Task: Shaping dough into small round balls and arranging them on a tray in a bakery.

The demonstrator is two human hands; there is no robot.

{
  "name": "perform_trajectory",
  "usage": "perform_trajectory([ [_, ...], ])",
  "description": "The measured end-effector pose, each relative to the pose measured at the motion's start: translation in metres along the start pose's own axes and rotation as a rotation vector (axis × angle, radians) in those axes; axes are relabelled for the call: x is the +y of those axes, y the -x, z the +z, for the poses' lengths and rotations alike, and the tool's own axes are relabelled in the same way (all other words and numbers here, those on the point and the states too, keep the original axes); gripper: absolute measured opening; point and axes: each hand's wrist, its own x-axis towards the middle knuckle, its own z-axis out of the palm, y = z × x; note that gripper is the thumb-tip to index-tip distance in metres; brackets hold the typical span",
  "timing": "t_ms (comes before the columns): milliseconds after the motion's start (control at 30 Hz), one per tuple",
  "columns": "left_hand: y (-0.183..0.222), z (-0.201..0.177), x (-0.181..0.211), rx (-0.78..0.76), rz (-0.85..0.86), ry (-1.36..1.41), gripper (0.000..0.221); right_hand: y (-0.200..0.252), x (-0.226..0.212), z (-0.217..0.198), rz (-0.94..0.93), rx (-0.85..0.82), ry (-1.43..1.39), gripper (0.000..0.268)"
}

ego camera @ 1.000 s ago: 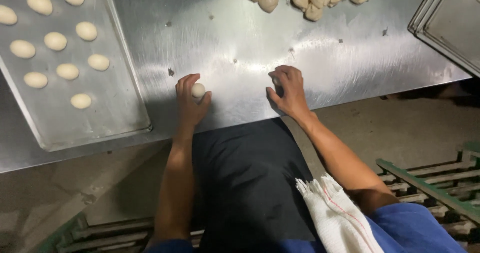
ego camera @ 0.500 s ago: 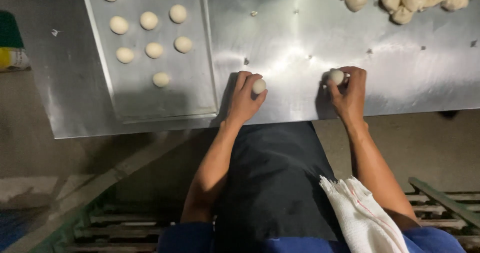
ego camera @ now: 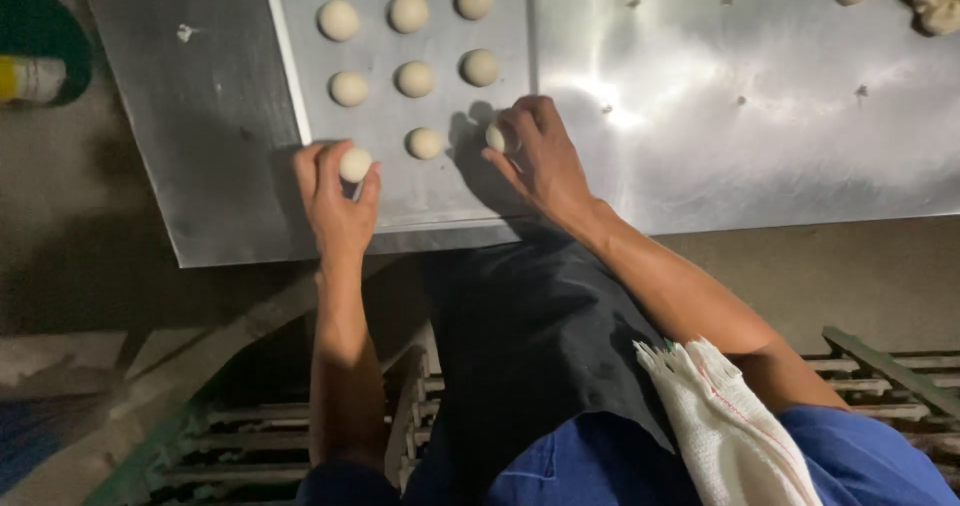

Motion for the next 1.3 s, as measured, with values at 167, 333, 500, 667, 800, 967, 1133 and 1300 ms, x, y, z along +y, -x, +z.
perform_trajectory([
  [167,-0.005,0.014,-0.029,-0.118,-0.121,0.038,0.045,-0.007,0.031,0.051,0.017,-0.038,0.135,0.047],
  [333,-0.01,0.004,-0.029,-0.17,-0.116,0.049,0.052,-0.012,0.019,0.047,0.053,-0.081,0.184,0.058],
  [500,-0.01,0.004,-0.027,-0.181,-0.13,0.068,0.045,-0.001,0.032,0.056,-0.001,-0.076,0.198,0.049],
  [667,-0.01,0.013,-0.038,-0.171,-0.128,0.048,0.046,-0.004,0.029,0.067,0.084,0.008,0.225,0.043],
  [800,-0.007,0.016,-0.036,-0.145,-0.131,0.037,0.046,-0.002,0.026,0.067,0.112,0.036,0.257,0.043],
  [967,-0.004,0.016,-0.038,-0.129,-0.128,0.061,0.054,0.0,0.019,0.062,0.104,0.048,0.252,0.05],
  [1133,-0.001,0.01,-0.024,-0.125,-0.073,0.016,0.072,-0.011,0.014,0.058,0.068,0.051,0.21,0.064],
  [1300,0.008,-0.002,-0.042,-0.01,-0.057,-0.107,0.07,-0.039,0.032,0.089,0.011,-0.003,0.396,0.067],
])
